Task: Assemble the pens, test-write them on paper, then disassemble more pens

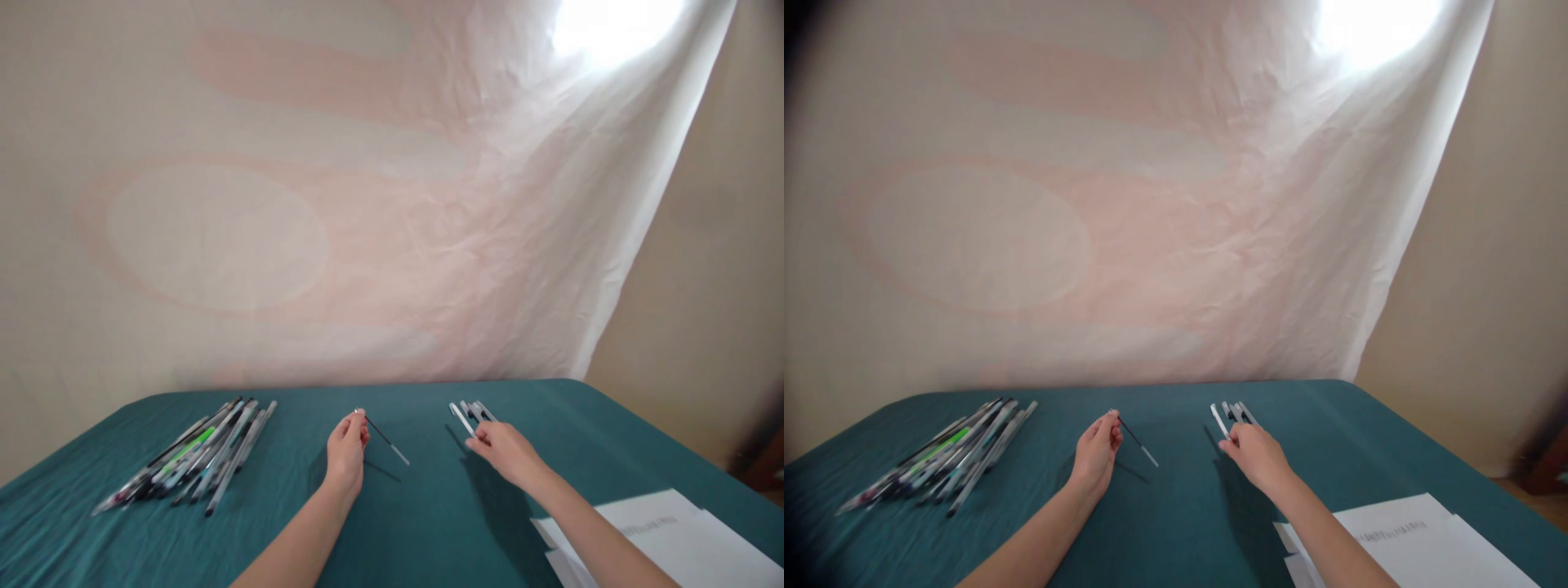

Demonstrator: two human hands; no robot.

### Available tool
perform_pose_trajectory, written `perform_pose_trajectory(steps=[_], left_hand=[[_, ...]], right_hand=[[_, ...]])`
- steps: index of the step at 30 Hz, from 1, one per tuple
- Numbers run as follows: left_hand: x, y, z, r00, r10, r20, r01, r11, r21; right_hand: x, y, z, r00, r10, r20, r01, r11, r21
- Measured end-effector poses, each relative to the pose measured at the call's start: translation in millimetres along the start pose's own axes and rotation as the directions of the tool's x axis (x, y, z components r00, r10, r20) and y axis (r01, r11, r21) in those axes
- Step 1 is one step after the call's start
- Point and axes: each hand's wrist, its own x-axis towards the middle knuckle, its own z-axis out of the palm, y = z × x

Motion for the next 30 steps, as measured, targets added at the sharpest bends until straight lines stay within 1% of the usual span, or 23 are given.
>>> perform_pose_trajectory(steps=[4, 8, 14, 17, 21, 23, 25, 27, 28, 29, 30], left_hand=[[-10, 2, 5.5, 0.995, 0.05, 0.084, -0.062, 0.986, 0.156], [-23, 4, 14.2, 0.982, 0.043, 0.184, -0.088, 0.966, 0.244], [-34, 5, 20.4, 0.969, -0.008, 0.248, -0.061, 0.962, 0.266], [-35, 6, 20.9, 0.961, -0.007, 0.275, -0.071, 0.96, 0.272], [-36, 6, 22.2, 0.964, -0.022, 0.266, -0.055, 0.959, 0.276], [-38, 6, 23.5, 0.967, -0.043, 0.252, -0.027, 0.963, 0.267], [-40, 5, 24.8, 0.966, -0.066, 0.25, 0.001, 0.968, 0.253], [-42, 3, 26.0, 0.96, -0.089, 0.265, 0.024, 0.97, 0.242], [-43, 2, 26.5, 0.957, -0.098, 0.273, 0.032, 0.971, 0.238], [-44, 1, 26.7, 0.955, -0.103, 0.279, 0.037, 0.972, 0.233], [-44, 1, 26.9, 0.952, -0.106, 0.286, 0.04, 0.973, 0.227]], right_hand=[[5, 5, 7, 0.995, 0.076, -0.065, -0.083, 0.99, -0.113], [11, 3, 16, 0.992, 0.086, -0.096, -0.102, 0.979, -0.179], [15, -2, 20, 0.987, 0.057, -0.152, -0.09, 0.971, -0.222], [12, -1, 20, 0.986, 0.044, -0.162, -0.081, 0.97, -0.231], [6, -4, 15, 0.983, 0.01, -0.181, -0.049, 0.975, -0.217], [2, -13, 10, 0.98, -0.047, -0.191, 0.021, 0.99, -0.136], [-5, -27, 6, 0.98, -0.129, -0.153, 0.135, 0.99, 0.033], [-15, -43, 5, 0.974, -0.225, -0.028, 0.223, 0.934, 0.278], [-20, -51, 6, 0.961, -0.273, 0.054, 0.228, 0.884, 0.408], [-25, -59, 8, 0.942, -0.306, 0.137, 0.195, 0.833, 0.517], [-30, -65, 11, 0.924, -0.33, 0.191, 0.158, 0.787, 0.597]])
